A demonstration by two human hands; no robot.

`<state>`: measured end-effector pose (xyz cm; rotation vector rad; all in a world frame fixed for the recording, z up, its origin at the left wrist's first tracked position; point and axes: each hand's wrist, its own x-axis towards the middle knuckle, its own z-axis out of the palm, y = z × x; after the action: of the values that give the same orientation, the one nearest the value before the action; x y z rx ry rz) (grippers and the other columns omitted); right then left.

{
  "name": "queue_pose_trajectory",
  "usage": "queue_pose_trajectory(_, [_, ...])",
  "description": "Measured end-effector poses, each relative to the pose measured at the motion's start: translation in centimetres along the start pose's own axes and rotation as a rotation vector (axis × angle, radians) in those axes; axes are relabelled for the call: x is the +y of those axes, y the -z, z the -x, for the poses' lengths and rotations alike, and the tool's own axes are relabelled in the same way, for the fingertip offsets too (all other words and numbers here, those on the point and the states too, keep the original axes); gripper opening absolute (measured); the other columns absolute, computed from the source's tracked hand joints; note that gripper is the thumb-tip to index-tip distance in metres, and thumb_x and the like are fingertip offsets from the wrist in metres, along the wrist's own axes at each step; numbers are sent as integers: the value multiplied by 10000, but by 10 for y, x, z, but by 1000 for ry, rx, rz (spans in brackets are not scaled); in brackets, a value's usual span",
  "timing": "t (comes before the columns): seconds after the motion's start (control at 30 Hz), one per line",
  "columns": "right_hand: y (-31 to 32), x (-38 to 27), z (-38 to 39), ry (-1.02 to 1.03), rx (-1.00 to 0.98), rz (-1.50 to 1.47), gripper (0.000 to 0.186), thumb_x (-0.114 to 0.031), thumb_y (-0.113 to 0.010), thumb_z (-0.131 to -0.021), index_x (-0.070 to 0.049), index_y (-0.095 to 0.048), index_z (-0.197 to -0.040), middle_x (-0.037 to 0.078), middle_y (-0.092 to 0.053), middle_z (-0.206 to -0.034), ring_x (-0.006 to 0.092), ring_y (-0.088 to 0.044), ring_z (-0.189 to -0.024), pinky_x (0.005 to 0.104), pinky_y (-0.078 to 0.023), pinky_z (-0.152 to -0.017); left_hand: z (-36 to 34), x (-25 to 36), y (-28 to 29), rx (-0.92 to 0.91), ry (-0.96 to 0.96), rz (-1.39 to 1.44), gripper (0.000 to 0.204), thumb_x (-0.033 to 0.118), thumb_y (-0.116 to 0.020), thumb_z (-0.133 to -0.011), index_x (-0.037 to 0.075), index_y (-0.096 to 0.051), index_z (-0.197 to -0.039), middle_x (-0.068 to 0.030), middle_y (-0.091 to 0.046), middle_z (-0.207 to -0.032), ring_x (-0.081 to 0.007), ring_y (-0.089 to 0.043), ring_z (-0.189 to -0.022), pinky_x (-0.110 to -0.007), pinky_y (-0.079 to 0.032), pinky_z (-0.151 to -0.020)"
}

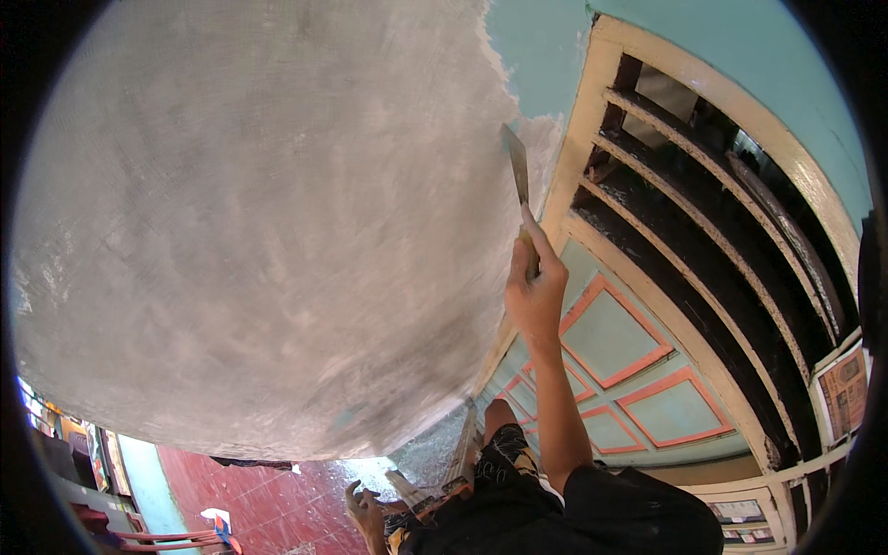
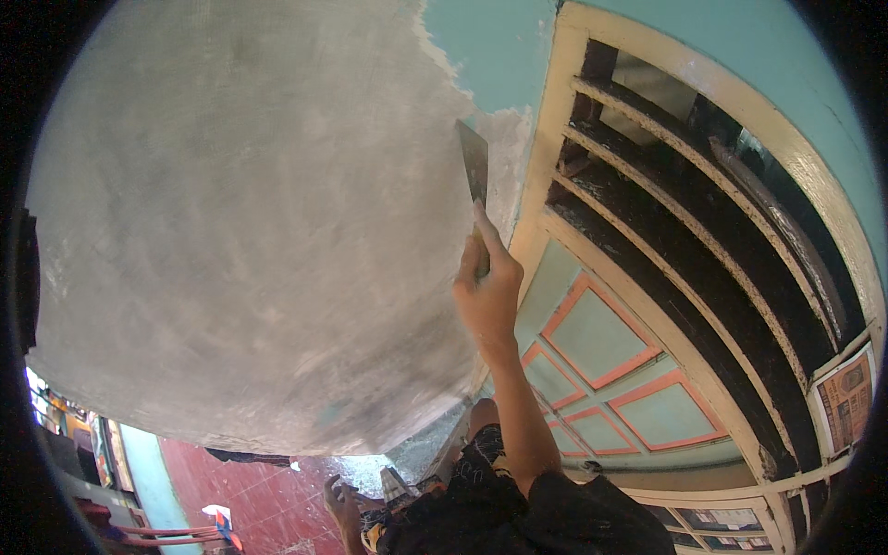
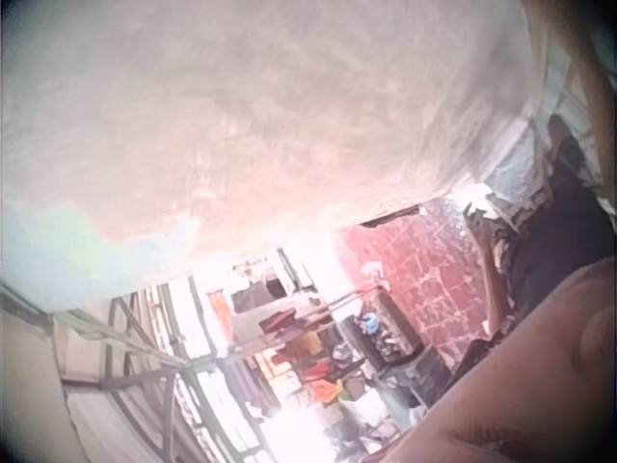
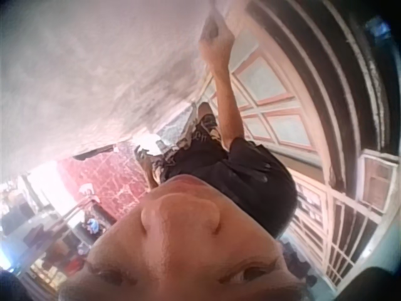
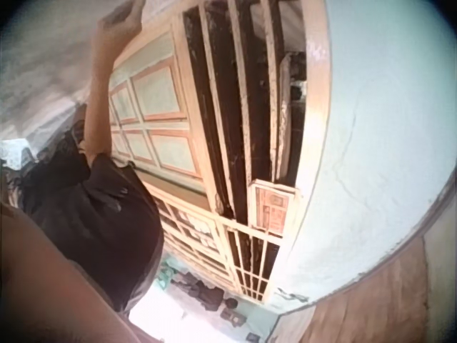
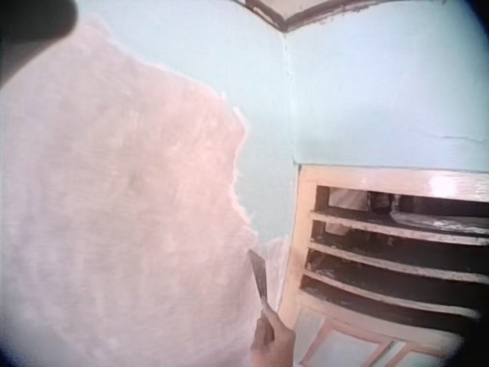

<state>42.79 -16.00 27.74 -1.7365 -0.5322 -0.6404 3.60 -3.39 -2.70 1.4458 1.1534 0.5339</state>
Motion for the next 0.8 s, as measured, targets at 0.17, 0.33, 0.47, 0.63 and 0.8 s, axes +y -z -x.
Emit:
queue_pose_trajectory(0.17, [0, -11, -10, 40, 17, 126, 405, 19, -507, -895, 75, -514, -1296, 303, -643, -1081, 372, -666, -989, 362, -534, -839, -1, 17, -8, -48, -12, -33, 290, 35, -519, -937, -1, -509, -1224, -113, -646, -772, -121, -597, -617, -254, -446, -522])
queue_pose_trajectory(0.33, [-4, 0, -9, 183, 66, 171, 422, 24, -509, -884, 74, -508, -1303, 327, -637, -1055, 354, -674, -974, 359, -541, -820, -5, 20, -16, -57, -36, -17, 286, 41, -522, -937, 3, -510, -1221, -113, -650, -766, -122, -589, -571, -259, -434, -457])
queue_pose_trajectory(0.47, [-5, -5, -12, -9, -11, 155, 449, 31, -521, -876, 71, -493, -1321, 305, -655, -1019, 339, -685, -954, 369, -539, -786, -8, 23, -18, -57, -43, -18, 279, 41, -525, -937, 12, -516, -1214, -110, -649, -758, -120, -591, -569, -255, -432, -451])
queue_pose_trajectory(0.63, [-10, 20, 1, 267, 57, 216, 466, 43, -542, -864, 79, -485, -1325, 280, -669, -1010, 330, -693, -936, 354, -539, -738, -12, 16, -16, -20, -41, -17, 266, 39, -526, -938, 18, -526, -1203, -105, -650, -759, -114, -593, -585, -247, -431, -468])
queue_pose_trajectory(0.8, [-12, 27, -19, 111, 52, 130, 439, 40, -542, -875, 75, -502, -1311, 284, -637, -1132, 355, -658, -1033, 357, -527, -826, -11, 7, -15, -21, -134, -89, 258, 34, -527, -937, 17, -533, -1194, -102, -651, -755, -103, -582, -576, -245, -420, -466])
